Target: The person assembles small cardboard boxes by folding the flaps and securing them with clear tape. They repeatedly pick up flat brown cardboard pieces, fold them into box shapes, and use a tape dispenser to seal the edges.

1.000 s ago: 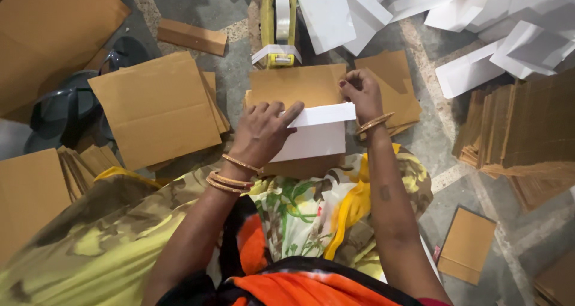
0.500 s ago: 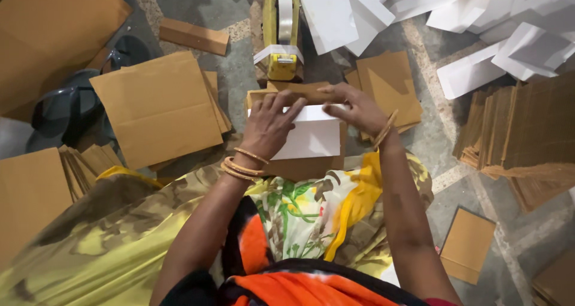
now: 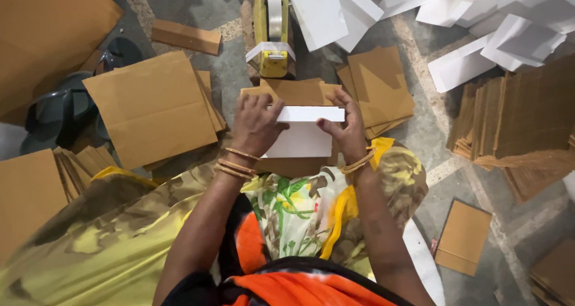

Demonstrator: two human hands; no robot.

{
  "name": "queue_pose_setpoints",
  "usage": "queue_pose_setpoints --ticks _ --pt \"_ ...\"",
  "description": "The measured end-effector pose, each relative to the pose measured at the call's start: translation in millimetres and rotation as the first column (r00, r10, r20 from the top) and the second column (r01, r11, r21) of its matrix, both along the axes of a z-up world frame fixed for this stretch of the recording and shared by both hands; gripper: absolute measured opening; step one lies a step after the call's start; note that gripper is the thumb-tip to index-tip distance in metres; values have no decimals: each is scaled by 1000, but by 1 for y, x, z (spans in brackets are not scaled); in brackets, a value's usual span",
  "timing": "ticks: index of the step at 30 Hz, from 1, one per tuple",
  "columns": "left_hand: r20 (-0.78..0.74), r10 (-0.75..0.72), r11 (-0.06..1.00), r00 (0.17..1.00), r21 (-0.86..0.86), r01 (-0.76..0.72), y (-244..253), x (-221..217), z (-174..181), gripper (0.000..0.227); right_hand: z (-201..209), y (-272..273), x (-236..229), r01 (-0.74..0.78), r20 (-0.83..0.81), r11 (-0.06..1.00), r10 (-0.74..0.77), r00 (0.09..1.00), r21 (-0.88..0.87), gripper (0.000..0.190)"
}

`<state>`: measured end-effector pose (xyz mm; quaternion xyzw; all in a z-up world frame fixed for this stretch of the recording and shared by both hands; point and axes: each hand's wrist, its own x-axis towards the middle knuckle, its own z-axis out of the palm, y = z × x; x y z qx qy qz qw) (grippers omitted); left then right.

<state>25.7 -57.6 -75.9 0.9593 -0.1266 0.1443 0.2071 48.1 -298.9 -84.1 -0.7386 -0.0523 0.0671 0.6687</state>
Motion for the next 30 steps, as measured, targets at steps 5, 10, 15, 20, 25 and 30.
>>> queue_pose_setpoints --ticks 5,10,15,20,25,30 --pt "170 102 981 980 149 -127 3 0 12 55 -3 20 0 3 -69 998 2 998 68 73" --pt "-88 11 995 996 98 -3 -2 10 4 48 -20 18 25 -149 -78 984 157 985 101 66" --pt "-67 2 997 998 80 3 2 8 -5 46 -38 -46 86 57 -68 958 -79 995 -280 52" --pt "-44 15 996 999 86 -11 0 12 -4 45 -49 -98 99 118 96 377 -78 992 -919 86" --pt "-86 31 997 996 75 -25 -1 12 -3 46 -56 -100 101 46 -19 348 -181 983 -936 89" --pt "-70 34 997 997 78 -28 0 12 -1 46 -55 -118 113 15 -26 381 -104 994 -925 85"
